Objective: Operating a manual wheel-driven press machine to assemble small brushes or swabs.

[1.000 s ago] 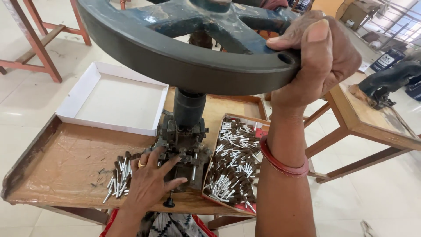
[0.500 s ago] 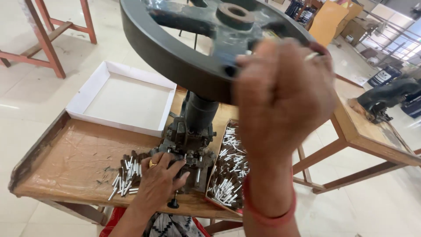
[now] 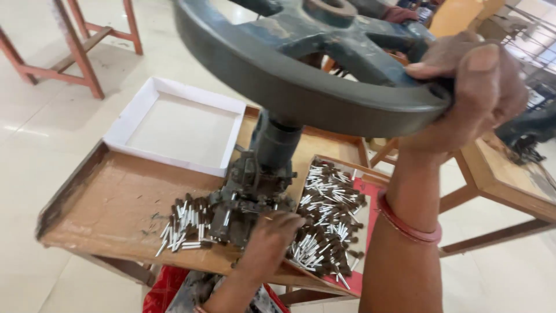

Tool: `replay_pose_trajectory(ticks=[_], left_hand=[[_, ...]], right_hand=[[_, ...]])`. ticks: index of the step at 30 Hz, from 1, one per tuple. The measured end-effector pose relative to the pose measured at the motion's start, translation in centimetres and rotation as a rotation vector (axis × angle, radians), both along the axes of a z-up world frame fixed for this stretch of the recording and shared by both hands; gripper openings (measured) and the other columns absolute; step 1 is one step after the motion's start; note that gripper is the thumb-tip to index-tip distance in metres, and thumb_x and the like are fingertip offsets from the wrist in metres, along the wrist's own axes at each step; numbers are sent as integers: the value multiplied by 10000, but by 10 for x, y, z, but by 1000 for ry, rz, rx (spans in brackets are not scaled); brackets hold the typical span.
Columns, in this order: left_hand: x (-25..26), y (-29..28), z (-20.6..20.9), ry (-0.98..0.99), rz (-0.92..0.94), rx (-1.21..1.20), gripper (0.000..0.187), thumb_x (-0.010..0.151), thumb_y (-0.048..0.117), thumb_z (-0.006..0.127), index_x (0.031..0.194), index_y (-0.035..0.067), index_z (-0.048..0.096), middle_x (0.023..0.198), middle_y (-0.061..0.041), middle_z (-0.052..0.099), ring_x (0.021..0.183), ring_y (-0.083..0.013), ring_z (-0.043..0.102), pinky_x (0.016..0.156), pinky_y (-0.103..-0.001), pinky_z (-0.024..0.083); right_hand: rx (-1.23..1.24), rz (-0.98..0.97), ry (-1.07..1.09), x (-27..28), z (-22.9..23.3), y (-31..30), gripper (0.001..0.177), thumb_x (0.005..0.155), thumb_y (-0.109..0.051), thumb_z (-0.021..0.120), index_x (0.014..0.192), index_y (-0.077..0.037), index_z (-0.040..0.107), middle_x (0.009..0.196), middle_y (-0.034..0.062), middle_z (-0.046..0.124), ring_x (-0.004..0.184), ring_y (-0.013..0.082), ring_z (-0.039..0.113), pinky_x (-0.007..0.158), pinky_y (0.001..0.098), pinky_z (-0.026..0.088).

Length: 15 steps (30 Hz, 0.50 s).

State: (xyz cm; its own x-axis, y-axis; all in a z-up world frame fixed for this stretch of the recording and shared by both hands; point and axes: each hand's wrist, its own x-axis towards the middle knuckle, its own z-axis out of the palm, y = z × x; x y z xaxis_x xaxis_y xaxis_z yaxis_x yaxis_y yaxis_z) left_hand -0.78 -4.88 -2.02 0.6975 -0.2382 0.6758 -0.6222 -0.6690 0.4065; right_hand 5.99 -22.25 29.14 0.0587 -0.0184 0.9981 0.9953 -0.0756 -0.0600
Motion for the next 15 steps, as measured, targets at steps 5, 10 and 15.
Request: replay_pose_trajectory(ticks=[5, 10, 15], left_hand=[[-16, 57, 9, 69, -98, 242, 361, 768, 69, 655, 1097, 145, 783, 964, -95, 742, 932, -261, 728, 811, -456, 591], [-29, 189, -16, 334, 501, -27, 251, 897, 275, 685, 830, 35, 720, 911, -158, 721, 723, -300, 707, 639, -429, 602], [-21, 220, -36, 351, 523, 81, 115, 893, 164, 695, 856, 56, 700, 945, -149, 725, 864, -362, 703, 780, -465, 575]], right_hand=[[6, 119, 81, -3, 6, -8, 380, 1132, -233, 511, 875, 46, 539, 764, 169, 615, 662, 175, 559, 645, 270, 412], [31, 106, 68, 0, 3, -21, 376, 1129, -200, 514, 863, 64, 548, 758, 192, 619, 647, 198, 560, 633, 280, 410], [28, 96, 26, 3, 0, -1, 373, 1127, -167, 517, 852, 81, 557, 753, 215, 623, 632, 222, 560, 622, 289, 407]])
